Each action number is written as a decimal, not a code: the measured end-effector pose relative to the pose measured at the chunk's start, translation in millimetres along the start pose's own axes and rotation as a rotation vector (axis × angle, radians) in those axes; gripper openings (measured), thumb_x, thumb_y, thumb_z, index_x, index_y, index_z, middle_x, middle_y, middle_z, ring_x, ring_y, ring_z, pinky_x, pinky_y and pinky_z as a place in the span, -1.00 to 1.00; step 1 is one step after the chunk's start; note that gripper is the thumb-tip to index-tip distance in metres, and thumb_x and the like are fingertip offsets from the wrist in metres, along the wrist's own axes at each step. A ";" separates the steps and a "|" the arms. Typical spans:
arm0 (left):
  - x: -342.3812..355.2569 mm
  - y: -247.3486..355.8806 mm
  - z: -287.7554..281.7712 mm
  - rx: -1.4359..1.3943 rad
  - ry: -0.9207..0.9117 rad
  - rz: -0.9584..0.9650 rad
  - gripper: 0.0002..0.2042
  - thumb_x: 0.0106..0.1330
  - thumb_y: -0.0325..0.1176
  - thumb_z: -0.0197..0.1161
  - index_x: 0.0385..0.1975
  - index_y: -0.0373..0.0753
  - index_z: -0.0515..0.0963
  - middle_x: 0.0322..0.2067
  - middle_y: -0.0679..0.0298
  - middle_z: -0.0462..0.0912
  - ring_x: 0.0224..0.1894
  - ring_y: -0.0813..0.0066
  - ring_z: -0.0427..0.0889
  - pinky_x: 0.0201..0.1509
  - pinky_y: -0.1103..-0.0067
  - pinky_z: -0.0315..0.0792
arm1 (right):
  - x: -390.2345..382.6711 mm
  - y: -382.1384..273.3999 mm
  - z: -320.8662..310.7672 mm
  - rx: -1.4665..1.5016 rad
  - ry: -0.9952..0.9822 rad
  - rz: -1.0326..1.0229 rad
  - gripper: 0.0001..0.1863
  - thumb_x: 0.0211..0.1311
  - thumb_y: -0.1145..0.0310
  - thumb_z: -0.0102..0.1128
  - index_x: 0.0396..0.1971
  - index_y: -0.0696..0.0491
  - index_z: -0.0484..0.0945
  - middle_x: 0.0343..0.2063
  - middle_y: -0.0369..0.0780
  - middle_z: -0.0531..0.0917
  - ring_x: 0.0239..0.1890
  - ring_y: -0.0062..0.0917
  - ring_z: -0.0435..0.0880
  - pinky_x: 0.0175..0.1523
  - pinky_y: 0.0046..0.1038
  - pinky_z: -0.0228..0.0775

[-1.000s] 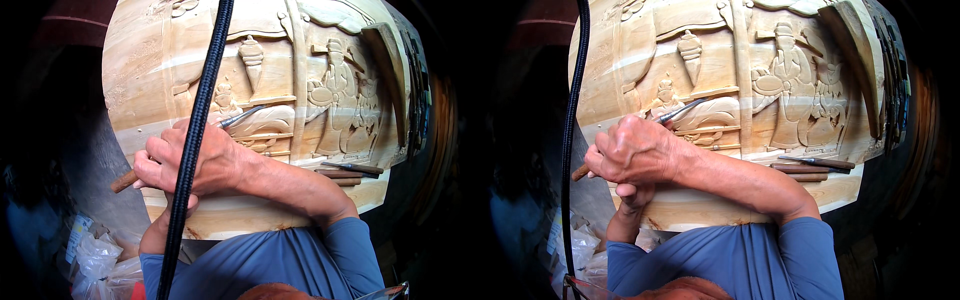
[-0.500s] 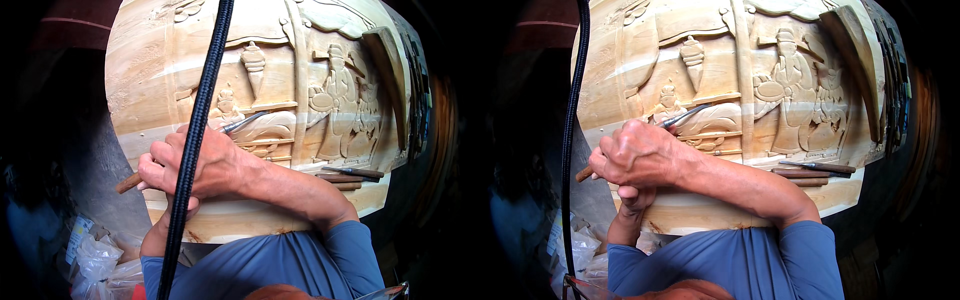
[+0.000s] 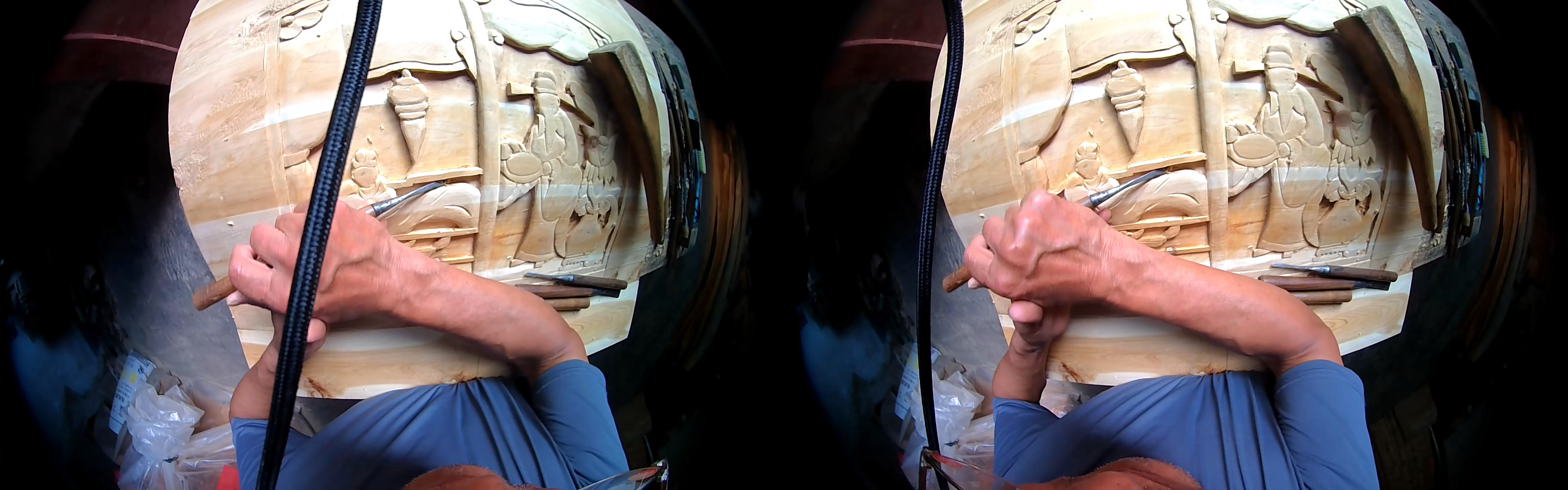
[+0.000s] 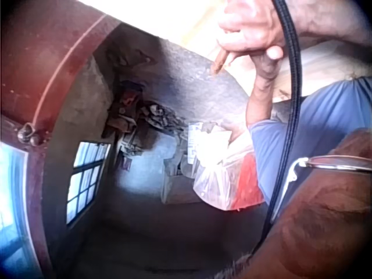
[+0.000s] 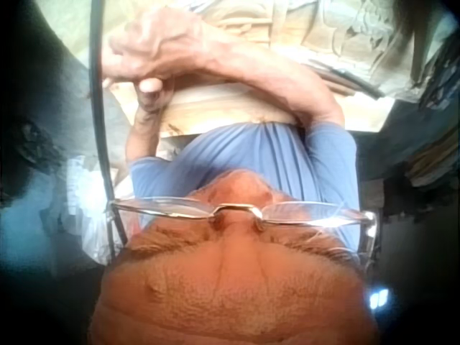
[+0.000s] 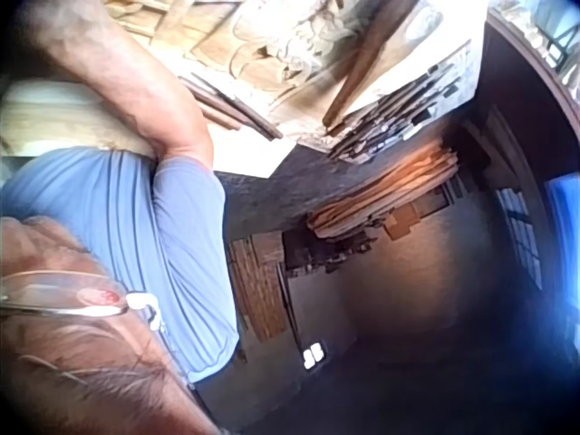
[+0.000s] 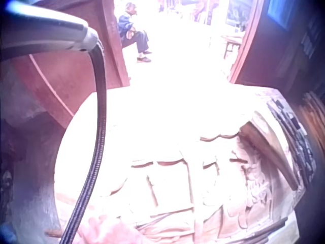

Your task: The person carves a decorative wooden panel by hand using various chisels to define the figures and patterns.

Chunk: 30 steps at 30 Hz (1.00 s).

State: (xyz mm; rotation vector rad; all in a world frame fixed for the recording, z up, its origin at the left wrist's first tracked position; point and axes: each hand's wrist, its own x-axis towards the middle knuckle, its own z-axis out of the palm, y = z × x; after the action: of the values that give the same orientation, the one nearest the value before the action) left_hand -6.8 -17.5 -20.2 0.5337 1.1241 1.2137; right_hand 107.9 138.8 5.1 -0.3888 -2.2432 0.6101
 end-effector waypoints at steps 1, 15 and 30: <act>1.8 -0.3 0.7 -0.007 -0.008 0.029 0.39 0.08 0.64 0.48 0.78 -0.07 -0.03 0.73 0.18 0.11 0.76 0.10 0.10 0.84 0.08 0.01 | 0.0 -1.8 -1.8 0.020 -0.029 -0.004 -0.61 0.43 0.02 0.37 -0.28 0.07 0.57 -0.59 -0.28 0.53 -0.57 -0.39 0.74 -0.51 -0.31 0.55; 8.5 1.1 8.4 0.028 -0.048 0.079 0.40 0.07 0.67 0.46 0.78 -0.07 -0.05 0.72 0.17 0.12 0.75 0.10 0.12 0.83 0.08 0.02 | -0.5 -8.0 -3.9 0.022 -0.036 -0.009 -0.58 0.46 -0.03 0.36 -0.23 0.06 0.54 -0.59 -0.32 0.49 -0.57 -0.43 0.73 -0.48 -0.33 0.56; 4.2 9.9 8.7 0.171 -0.015 -0.005 0.42 0.05 0.70 0.44 0.78 -0.08 -0.06 0.71 0.17 0.14 0.75 0.10 0.14 0.83 0.09 0.03 | 0.3 -1.4 -6.5 -0.016 0.003 0.005 -0.60 0.48 -0.01 0.37 -0.28 0.03 0.53 -0.61 -0.31 0.46 -0.57 -0.42 0.75 -0.54 -0.31 0.55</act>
State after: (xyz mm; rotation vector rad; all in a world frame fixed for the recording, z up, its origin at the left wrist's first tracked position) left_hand -3.8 -8.5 -10.0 0.6677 1.2230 1.1130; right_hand 112.4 139.8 9.9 -0.4034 -2.2458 0.5942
